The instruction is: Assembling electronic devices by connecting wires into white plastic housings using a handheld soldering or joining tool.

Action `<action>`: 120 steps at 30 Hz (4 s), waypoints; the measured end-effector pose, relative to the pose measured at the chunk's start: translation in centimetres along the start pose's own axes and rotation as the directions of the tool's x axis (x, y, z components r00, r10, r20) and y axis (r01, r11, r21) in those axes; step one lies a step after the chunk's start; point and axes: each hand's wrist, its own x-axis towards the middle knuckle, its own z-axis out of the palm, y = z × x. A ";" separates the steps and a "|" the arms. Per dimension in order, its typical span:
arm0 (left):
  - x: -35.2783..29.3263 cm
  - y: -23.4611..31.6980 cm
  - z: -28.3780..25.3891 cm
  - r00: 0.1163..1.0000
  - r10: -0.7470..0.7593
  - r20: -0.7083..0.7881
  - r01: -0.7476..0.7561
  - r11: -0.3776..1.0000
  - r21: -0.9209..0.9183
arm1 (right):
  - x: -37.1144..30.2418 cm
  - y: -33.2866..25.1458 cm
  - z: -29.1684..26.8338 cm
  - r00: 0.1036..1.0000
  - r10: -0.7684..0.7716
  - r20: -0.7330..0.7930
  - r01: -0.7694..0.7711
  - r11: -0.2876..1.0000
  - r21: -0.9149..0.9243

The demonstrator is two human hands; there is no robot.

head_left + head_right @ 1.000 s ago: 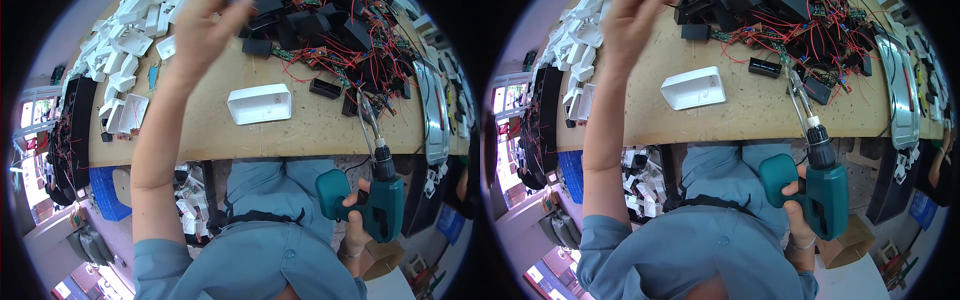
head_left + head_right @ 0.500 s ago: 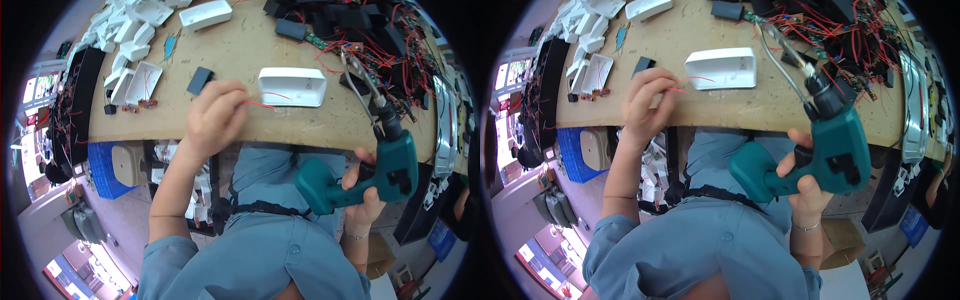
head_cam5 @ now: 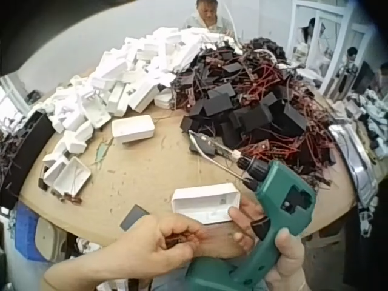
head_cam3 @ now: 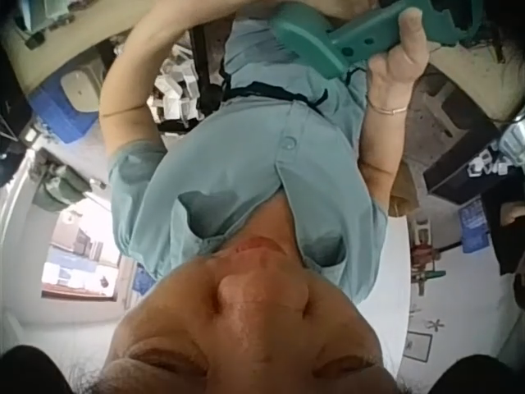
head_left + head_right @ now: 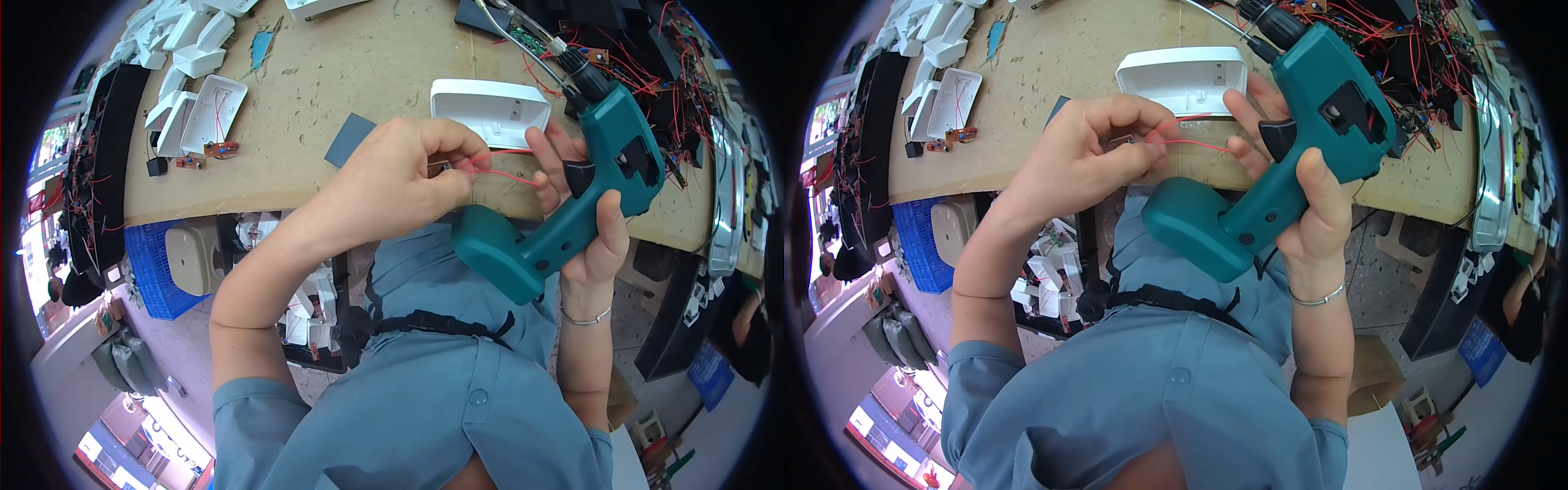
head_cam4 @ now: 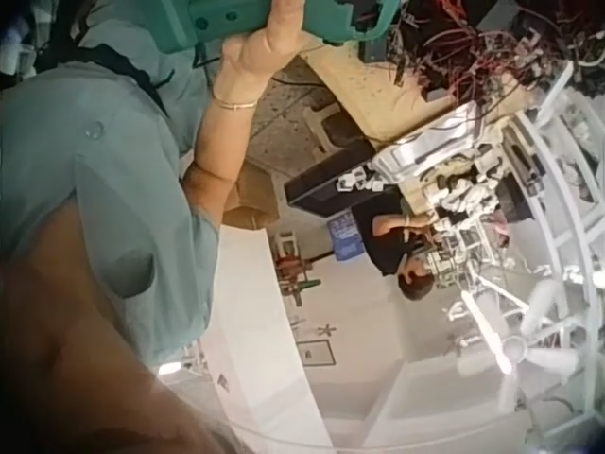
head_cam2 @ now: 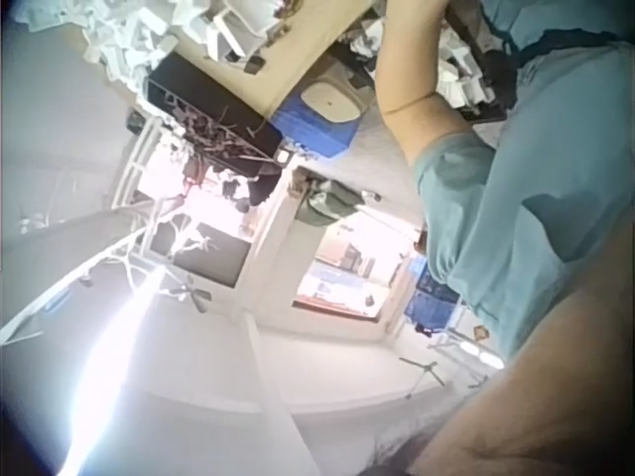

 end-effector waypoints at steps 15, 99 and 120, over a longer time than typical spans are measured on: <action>0.0 0.9 0.2 0.957 0.291 0.005 -0.287 0.940 0.182 | -1.6 -1.5 -0.5 1.000 -0.018 0.023 0.021 0.987 -0.156; 7.3 -1.9 5.0 0.221 0.917 -0.333 -0.142 0.368 0.919 | -9.5 -3.0 0.8 0.980 -0.134 -0.147 -0.063 0.491 -0.869; 6.7 -0.8 5.9 0.374 0.833 -0.408 -0.072 0.464 0.883 | -8.4 -3.5 -0.5 0.987 -0.122 -0.103 -0.045 0.403 -0.914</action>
